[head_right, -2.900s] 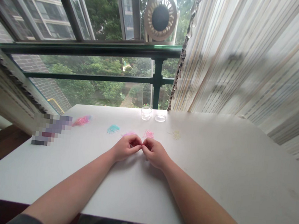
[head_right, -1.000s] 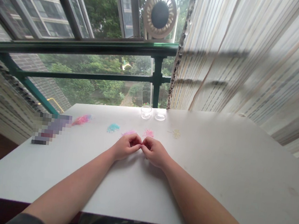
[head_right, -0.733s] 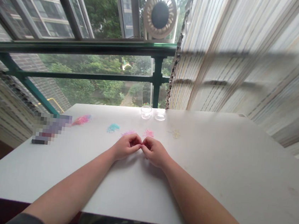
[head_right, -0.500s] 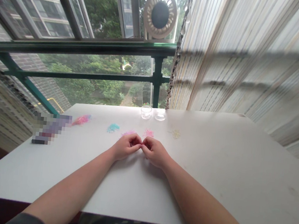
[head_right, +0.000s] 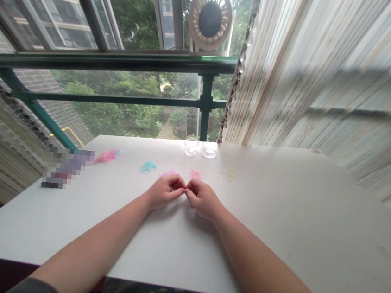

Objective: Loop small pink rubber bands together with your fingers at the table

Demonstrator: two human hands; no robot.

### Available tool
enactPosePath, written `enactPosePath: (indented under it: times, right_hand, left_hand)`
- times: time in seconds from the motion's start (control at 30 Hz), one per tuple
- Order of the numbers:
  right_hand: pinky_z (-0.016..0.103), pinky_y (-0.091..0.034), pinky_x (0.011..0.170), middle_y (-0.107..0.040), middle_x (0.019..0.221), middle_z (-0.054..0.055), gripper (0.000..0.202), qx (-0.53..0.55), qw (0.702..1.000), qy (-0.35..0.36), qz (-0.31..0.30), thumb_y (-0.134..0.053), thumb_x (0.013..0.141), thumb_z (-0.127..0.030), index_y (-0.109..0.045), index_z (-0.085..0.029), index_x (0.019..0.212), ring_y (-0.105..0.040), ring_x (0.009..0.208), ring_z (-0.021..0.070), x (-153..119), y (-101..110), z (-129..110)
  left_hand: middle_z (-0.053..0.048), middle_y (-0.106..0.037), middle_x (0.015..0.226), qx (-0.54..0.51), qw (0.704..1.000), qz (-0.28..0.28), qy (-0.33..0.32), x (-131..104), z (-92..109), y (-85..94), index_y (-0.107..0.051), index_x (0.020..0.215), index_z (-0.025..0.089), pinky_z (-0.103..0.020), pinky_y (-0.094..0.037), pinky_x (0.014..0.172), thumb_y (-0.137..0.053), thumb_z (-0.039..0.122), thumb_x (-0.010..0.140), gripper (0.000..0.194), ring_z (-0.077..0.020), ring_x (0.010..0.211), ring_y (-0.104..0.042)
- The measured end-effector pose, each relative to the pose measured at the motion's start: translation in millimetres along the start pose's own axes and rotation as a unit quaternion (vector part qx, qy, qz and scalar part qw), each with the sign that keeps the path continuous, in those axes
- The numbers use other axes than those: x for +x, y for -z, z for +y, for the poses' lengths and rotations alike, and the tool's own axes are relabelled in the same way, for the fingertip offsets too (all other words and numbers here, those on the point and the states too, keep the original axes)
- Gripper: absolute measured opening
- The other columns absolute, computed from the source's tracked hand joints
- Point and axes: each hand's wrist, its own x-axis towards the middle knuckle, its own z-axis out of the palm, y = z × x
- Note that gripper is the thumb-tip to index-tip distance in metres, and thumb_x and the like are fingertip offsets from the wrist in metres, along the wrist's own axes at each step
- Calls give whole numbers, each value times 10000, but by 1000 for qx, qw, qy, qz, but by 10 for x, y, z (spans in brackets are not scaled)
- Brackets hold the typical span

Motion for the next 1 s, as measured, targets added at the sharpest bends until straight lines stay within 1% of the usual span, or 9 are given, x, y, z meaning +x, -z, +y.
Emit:
enactPosePath:
  times: [0.4,0.63,0.8,1.0]
  right_hand:
    - [217,-377,470,-508,569,-47,135,26,1000,-11,-3,-518,816,-291,-495,-193,726,-484,467,92,1,-4,0]
    - [214,-375,456,-483,547,-55,156,65,998,-23,-10,-473,839,-284,-472,-196,709,-472,451,91,-11,-14,-8]
    - [209,-369,463,-494,548,-52,154,51,999,-18,-1,-468,838,-264,-479,-194,702,-468,464,88,-2,-22,21]
    - [217,-369,454,-485,544,-55,150,52,999,-15,-6,-486,837,-284,-479,-195,716,-477,451,95,0,-22,23]
  left_hand:
    - [-17,-616,714,1,1000,2,-1,5,1,6,-605,797,138,-211,-424,596,-593,293,768,159,-97,633,-532]
    - [-23,-628,736,15,1000,6,0,-7,-40,-6,-602,805,142,-223,-430,622,-583,308,782,169,-105,655,-541]
    - [-25,-637,738,19,1000,7,2,-8,-39,-9,-605,798,142,-228,-435,633,-579,303,781,163,-110,661,-549]
    - [-21,-637,743,16,1000,8,2,-5,-22,-6,-606,793,145,-225,-431,634,-582,292,774,150,-109,665,-548]
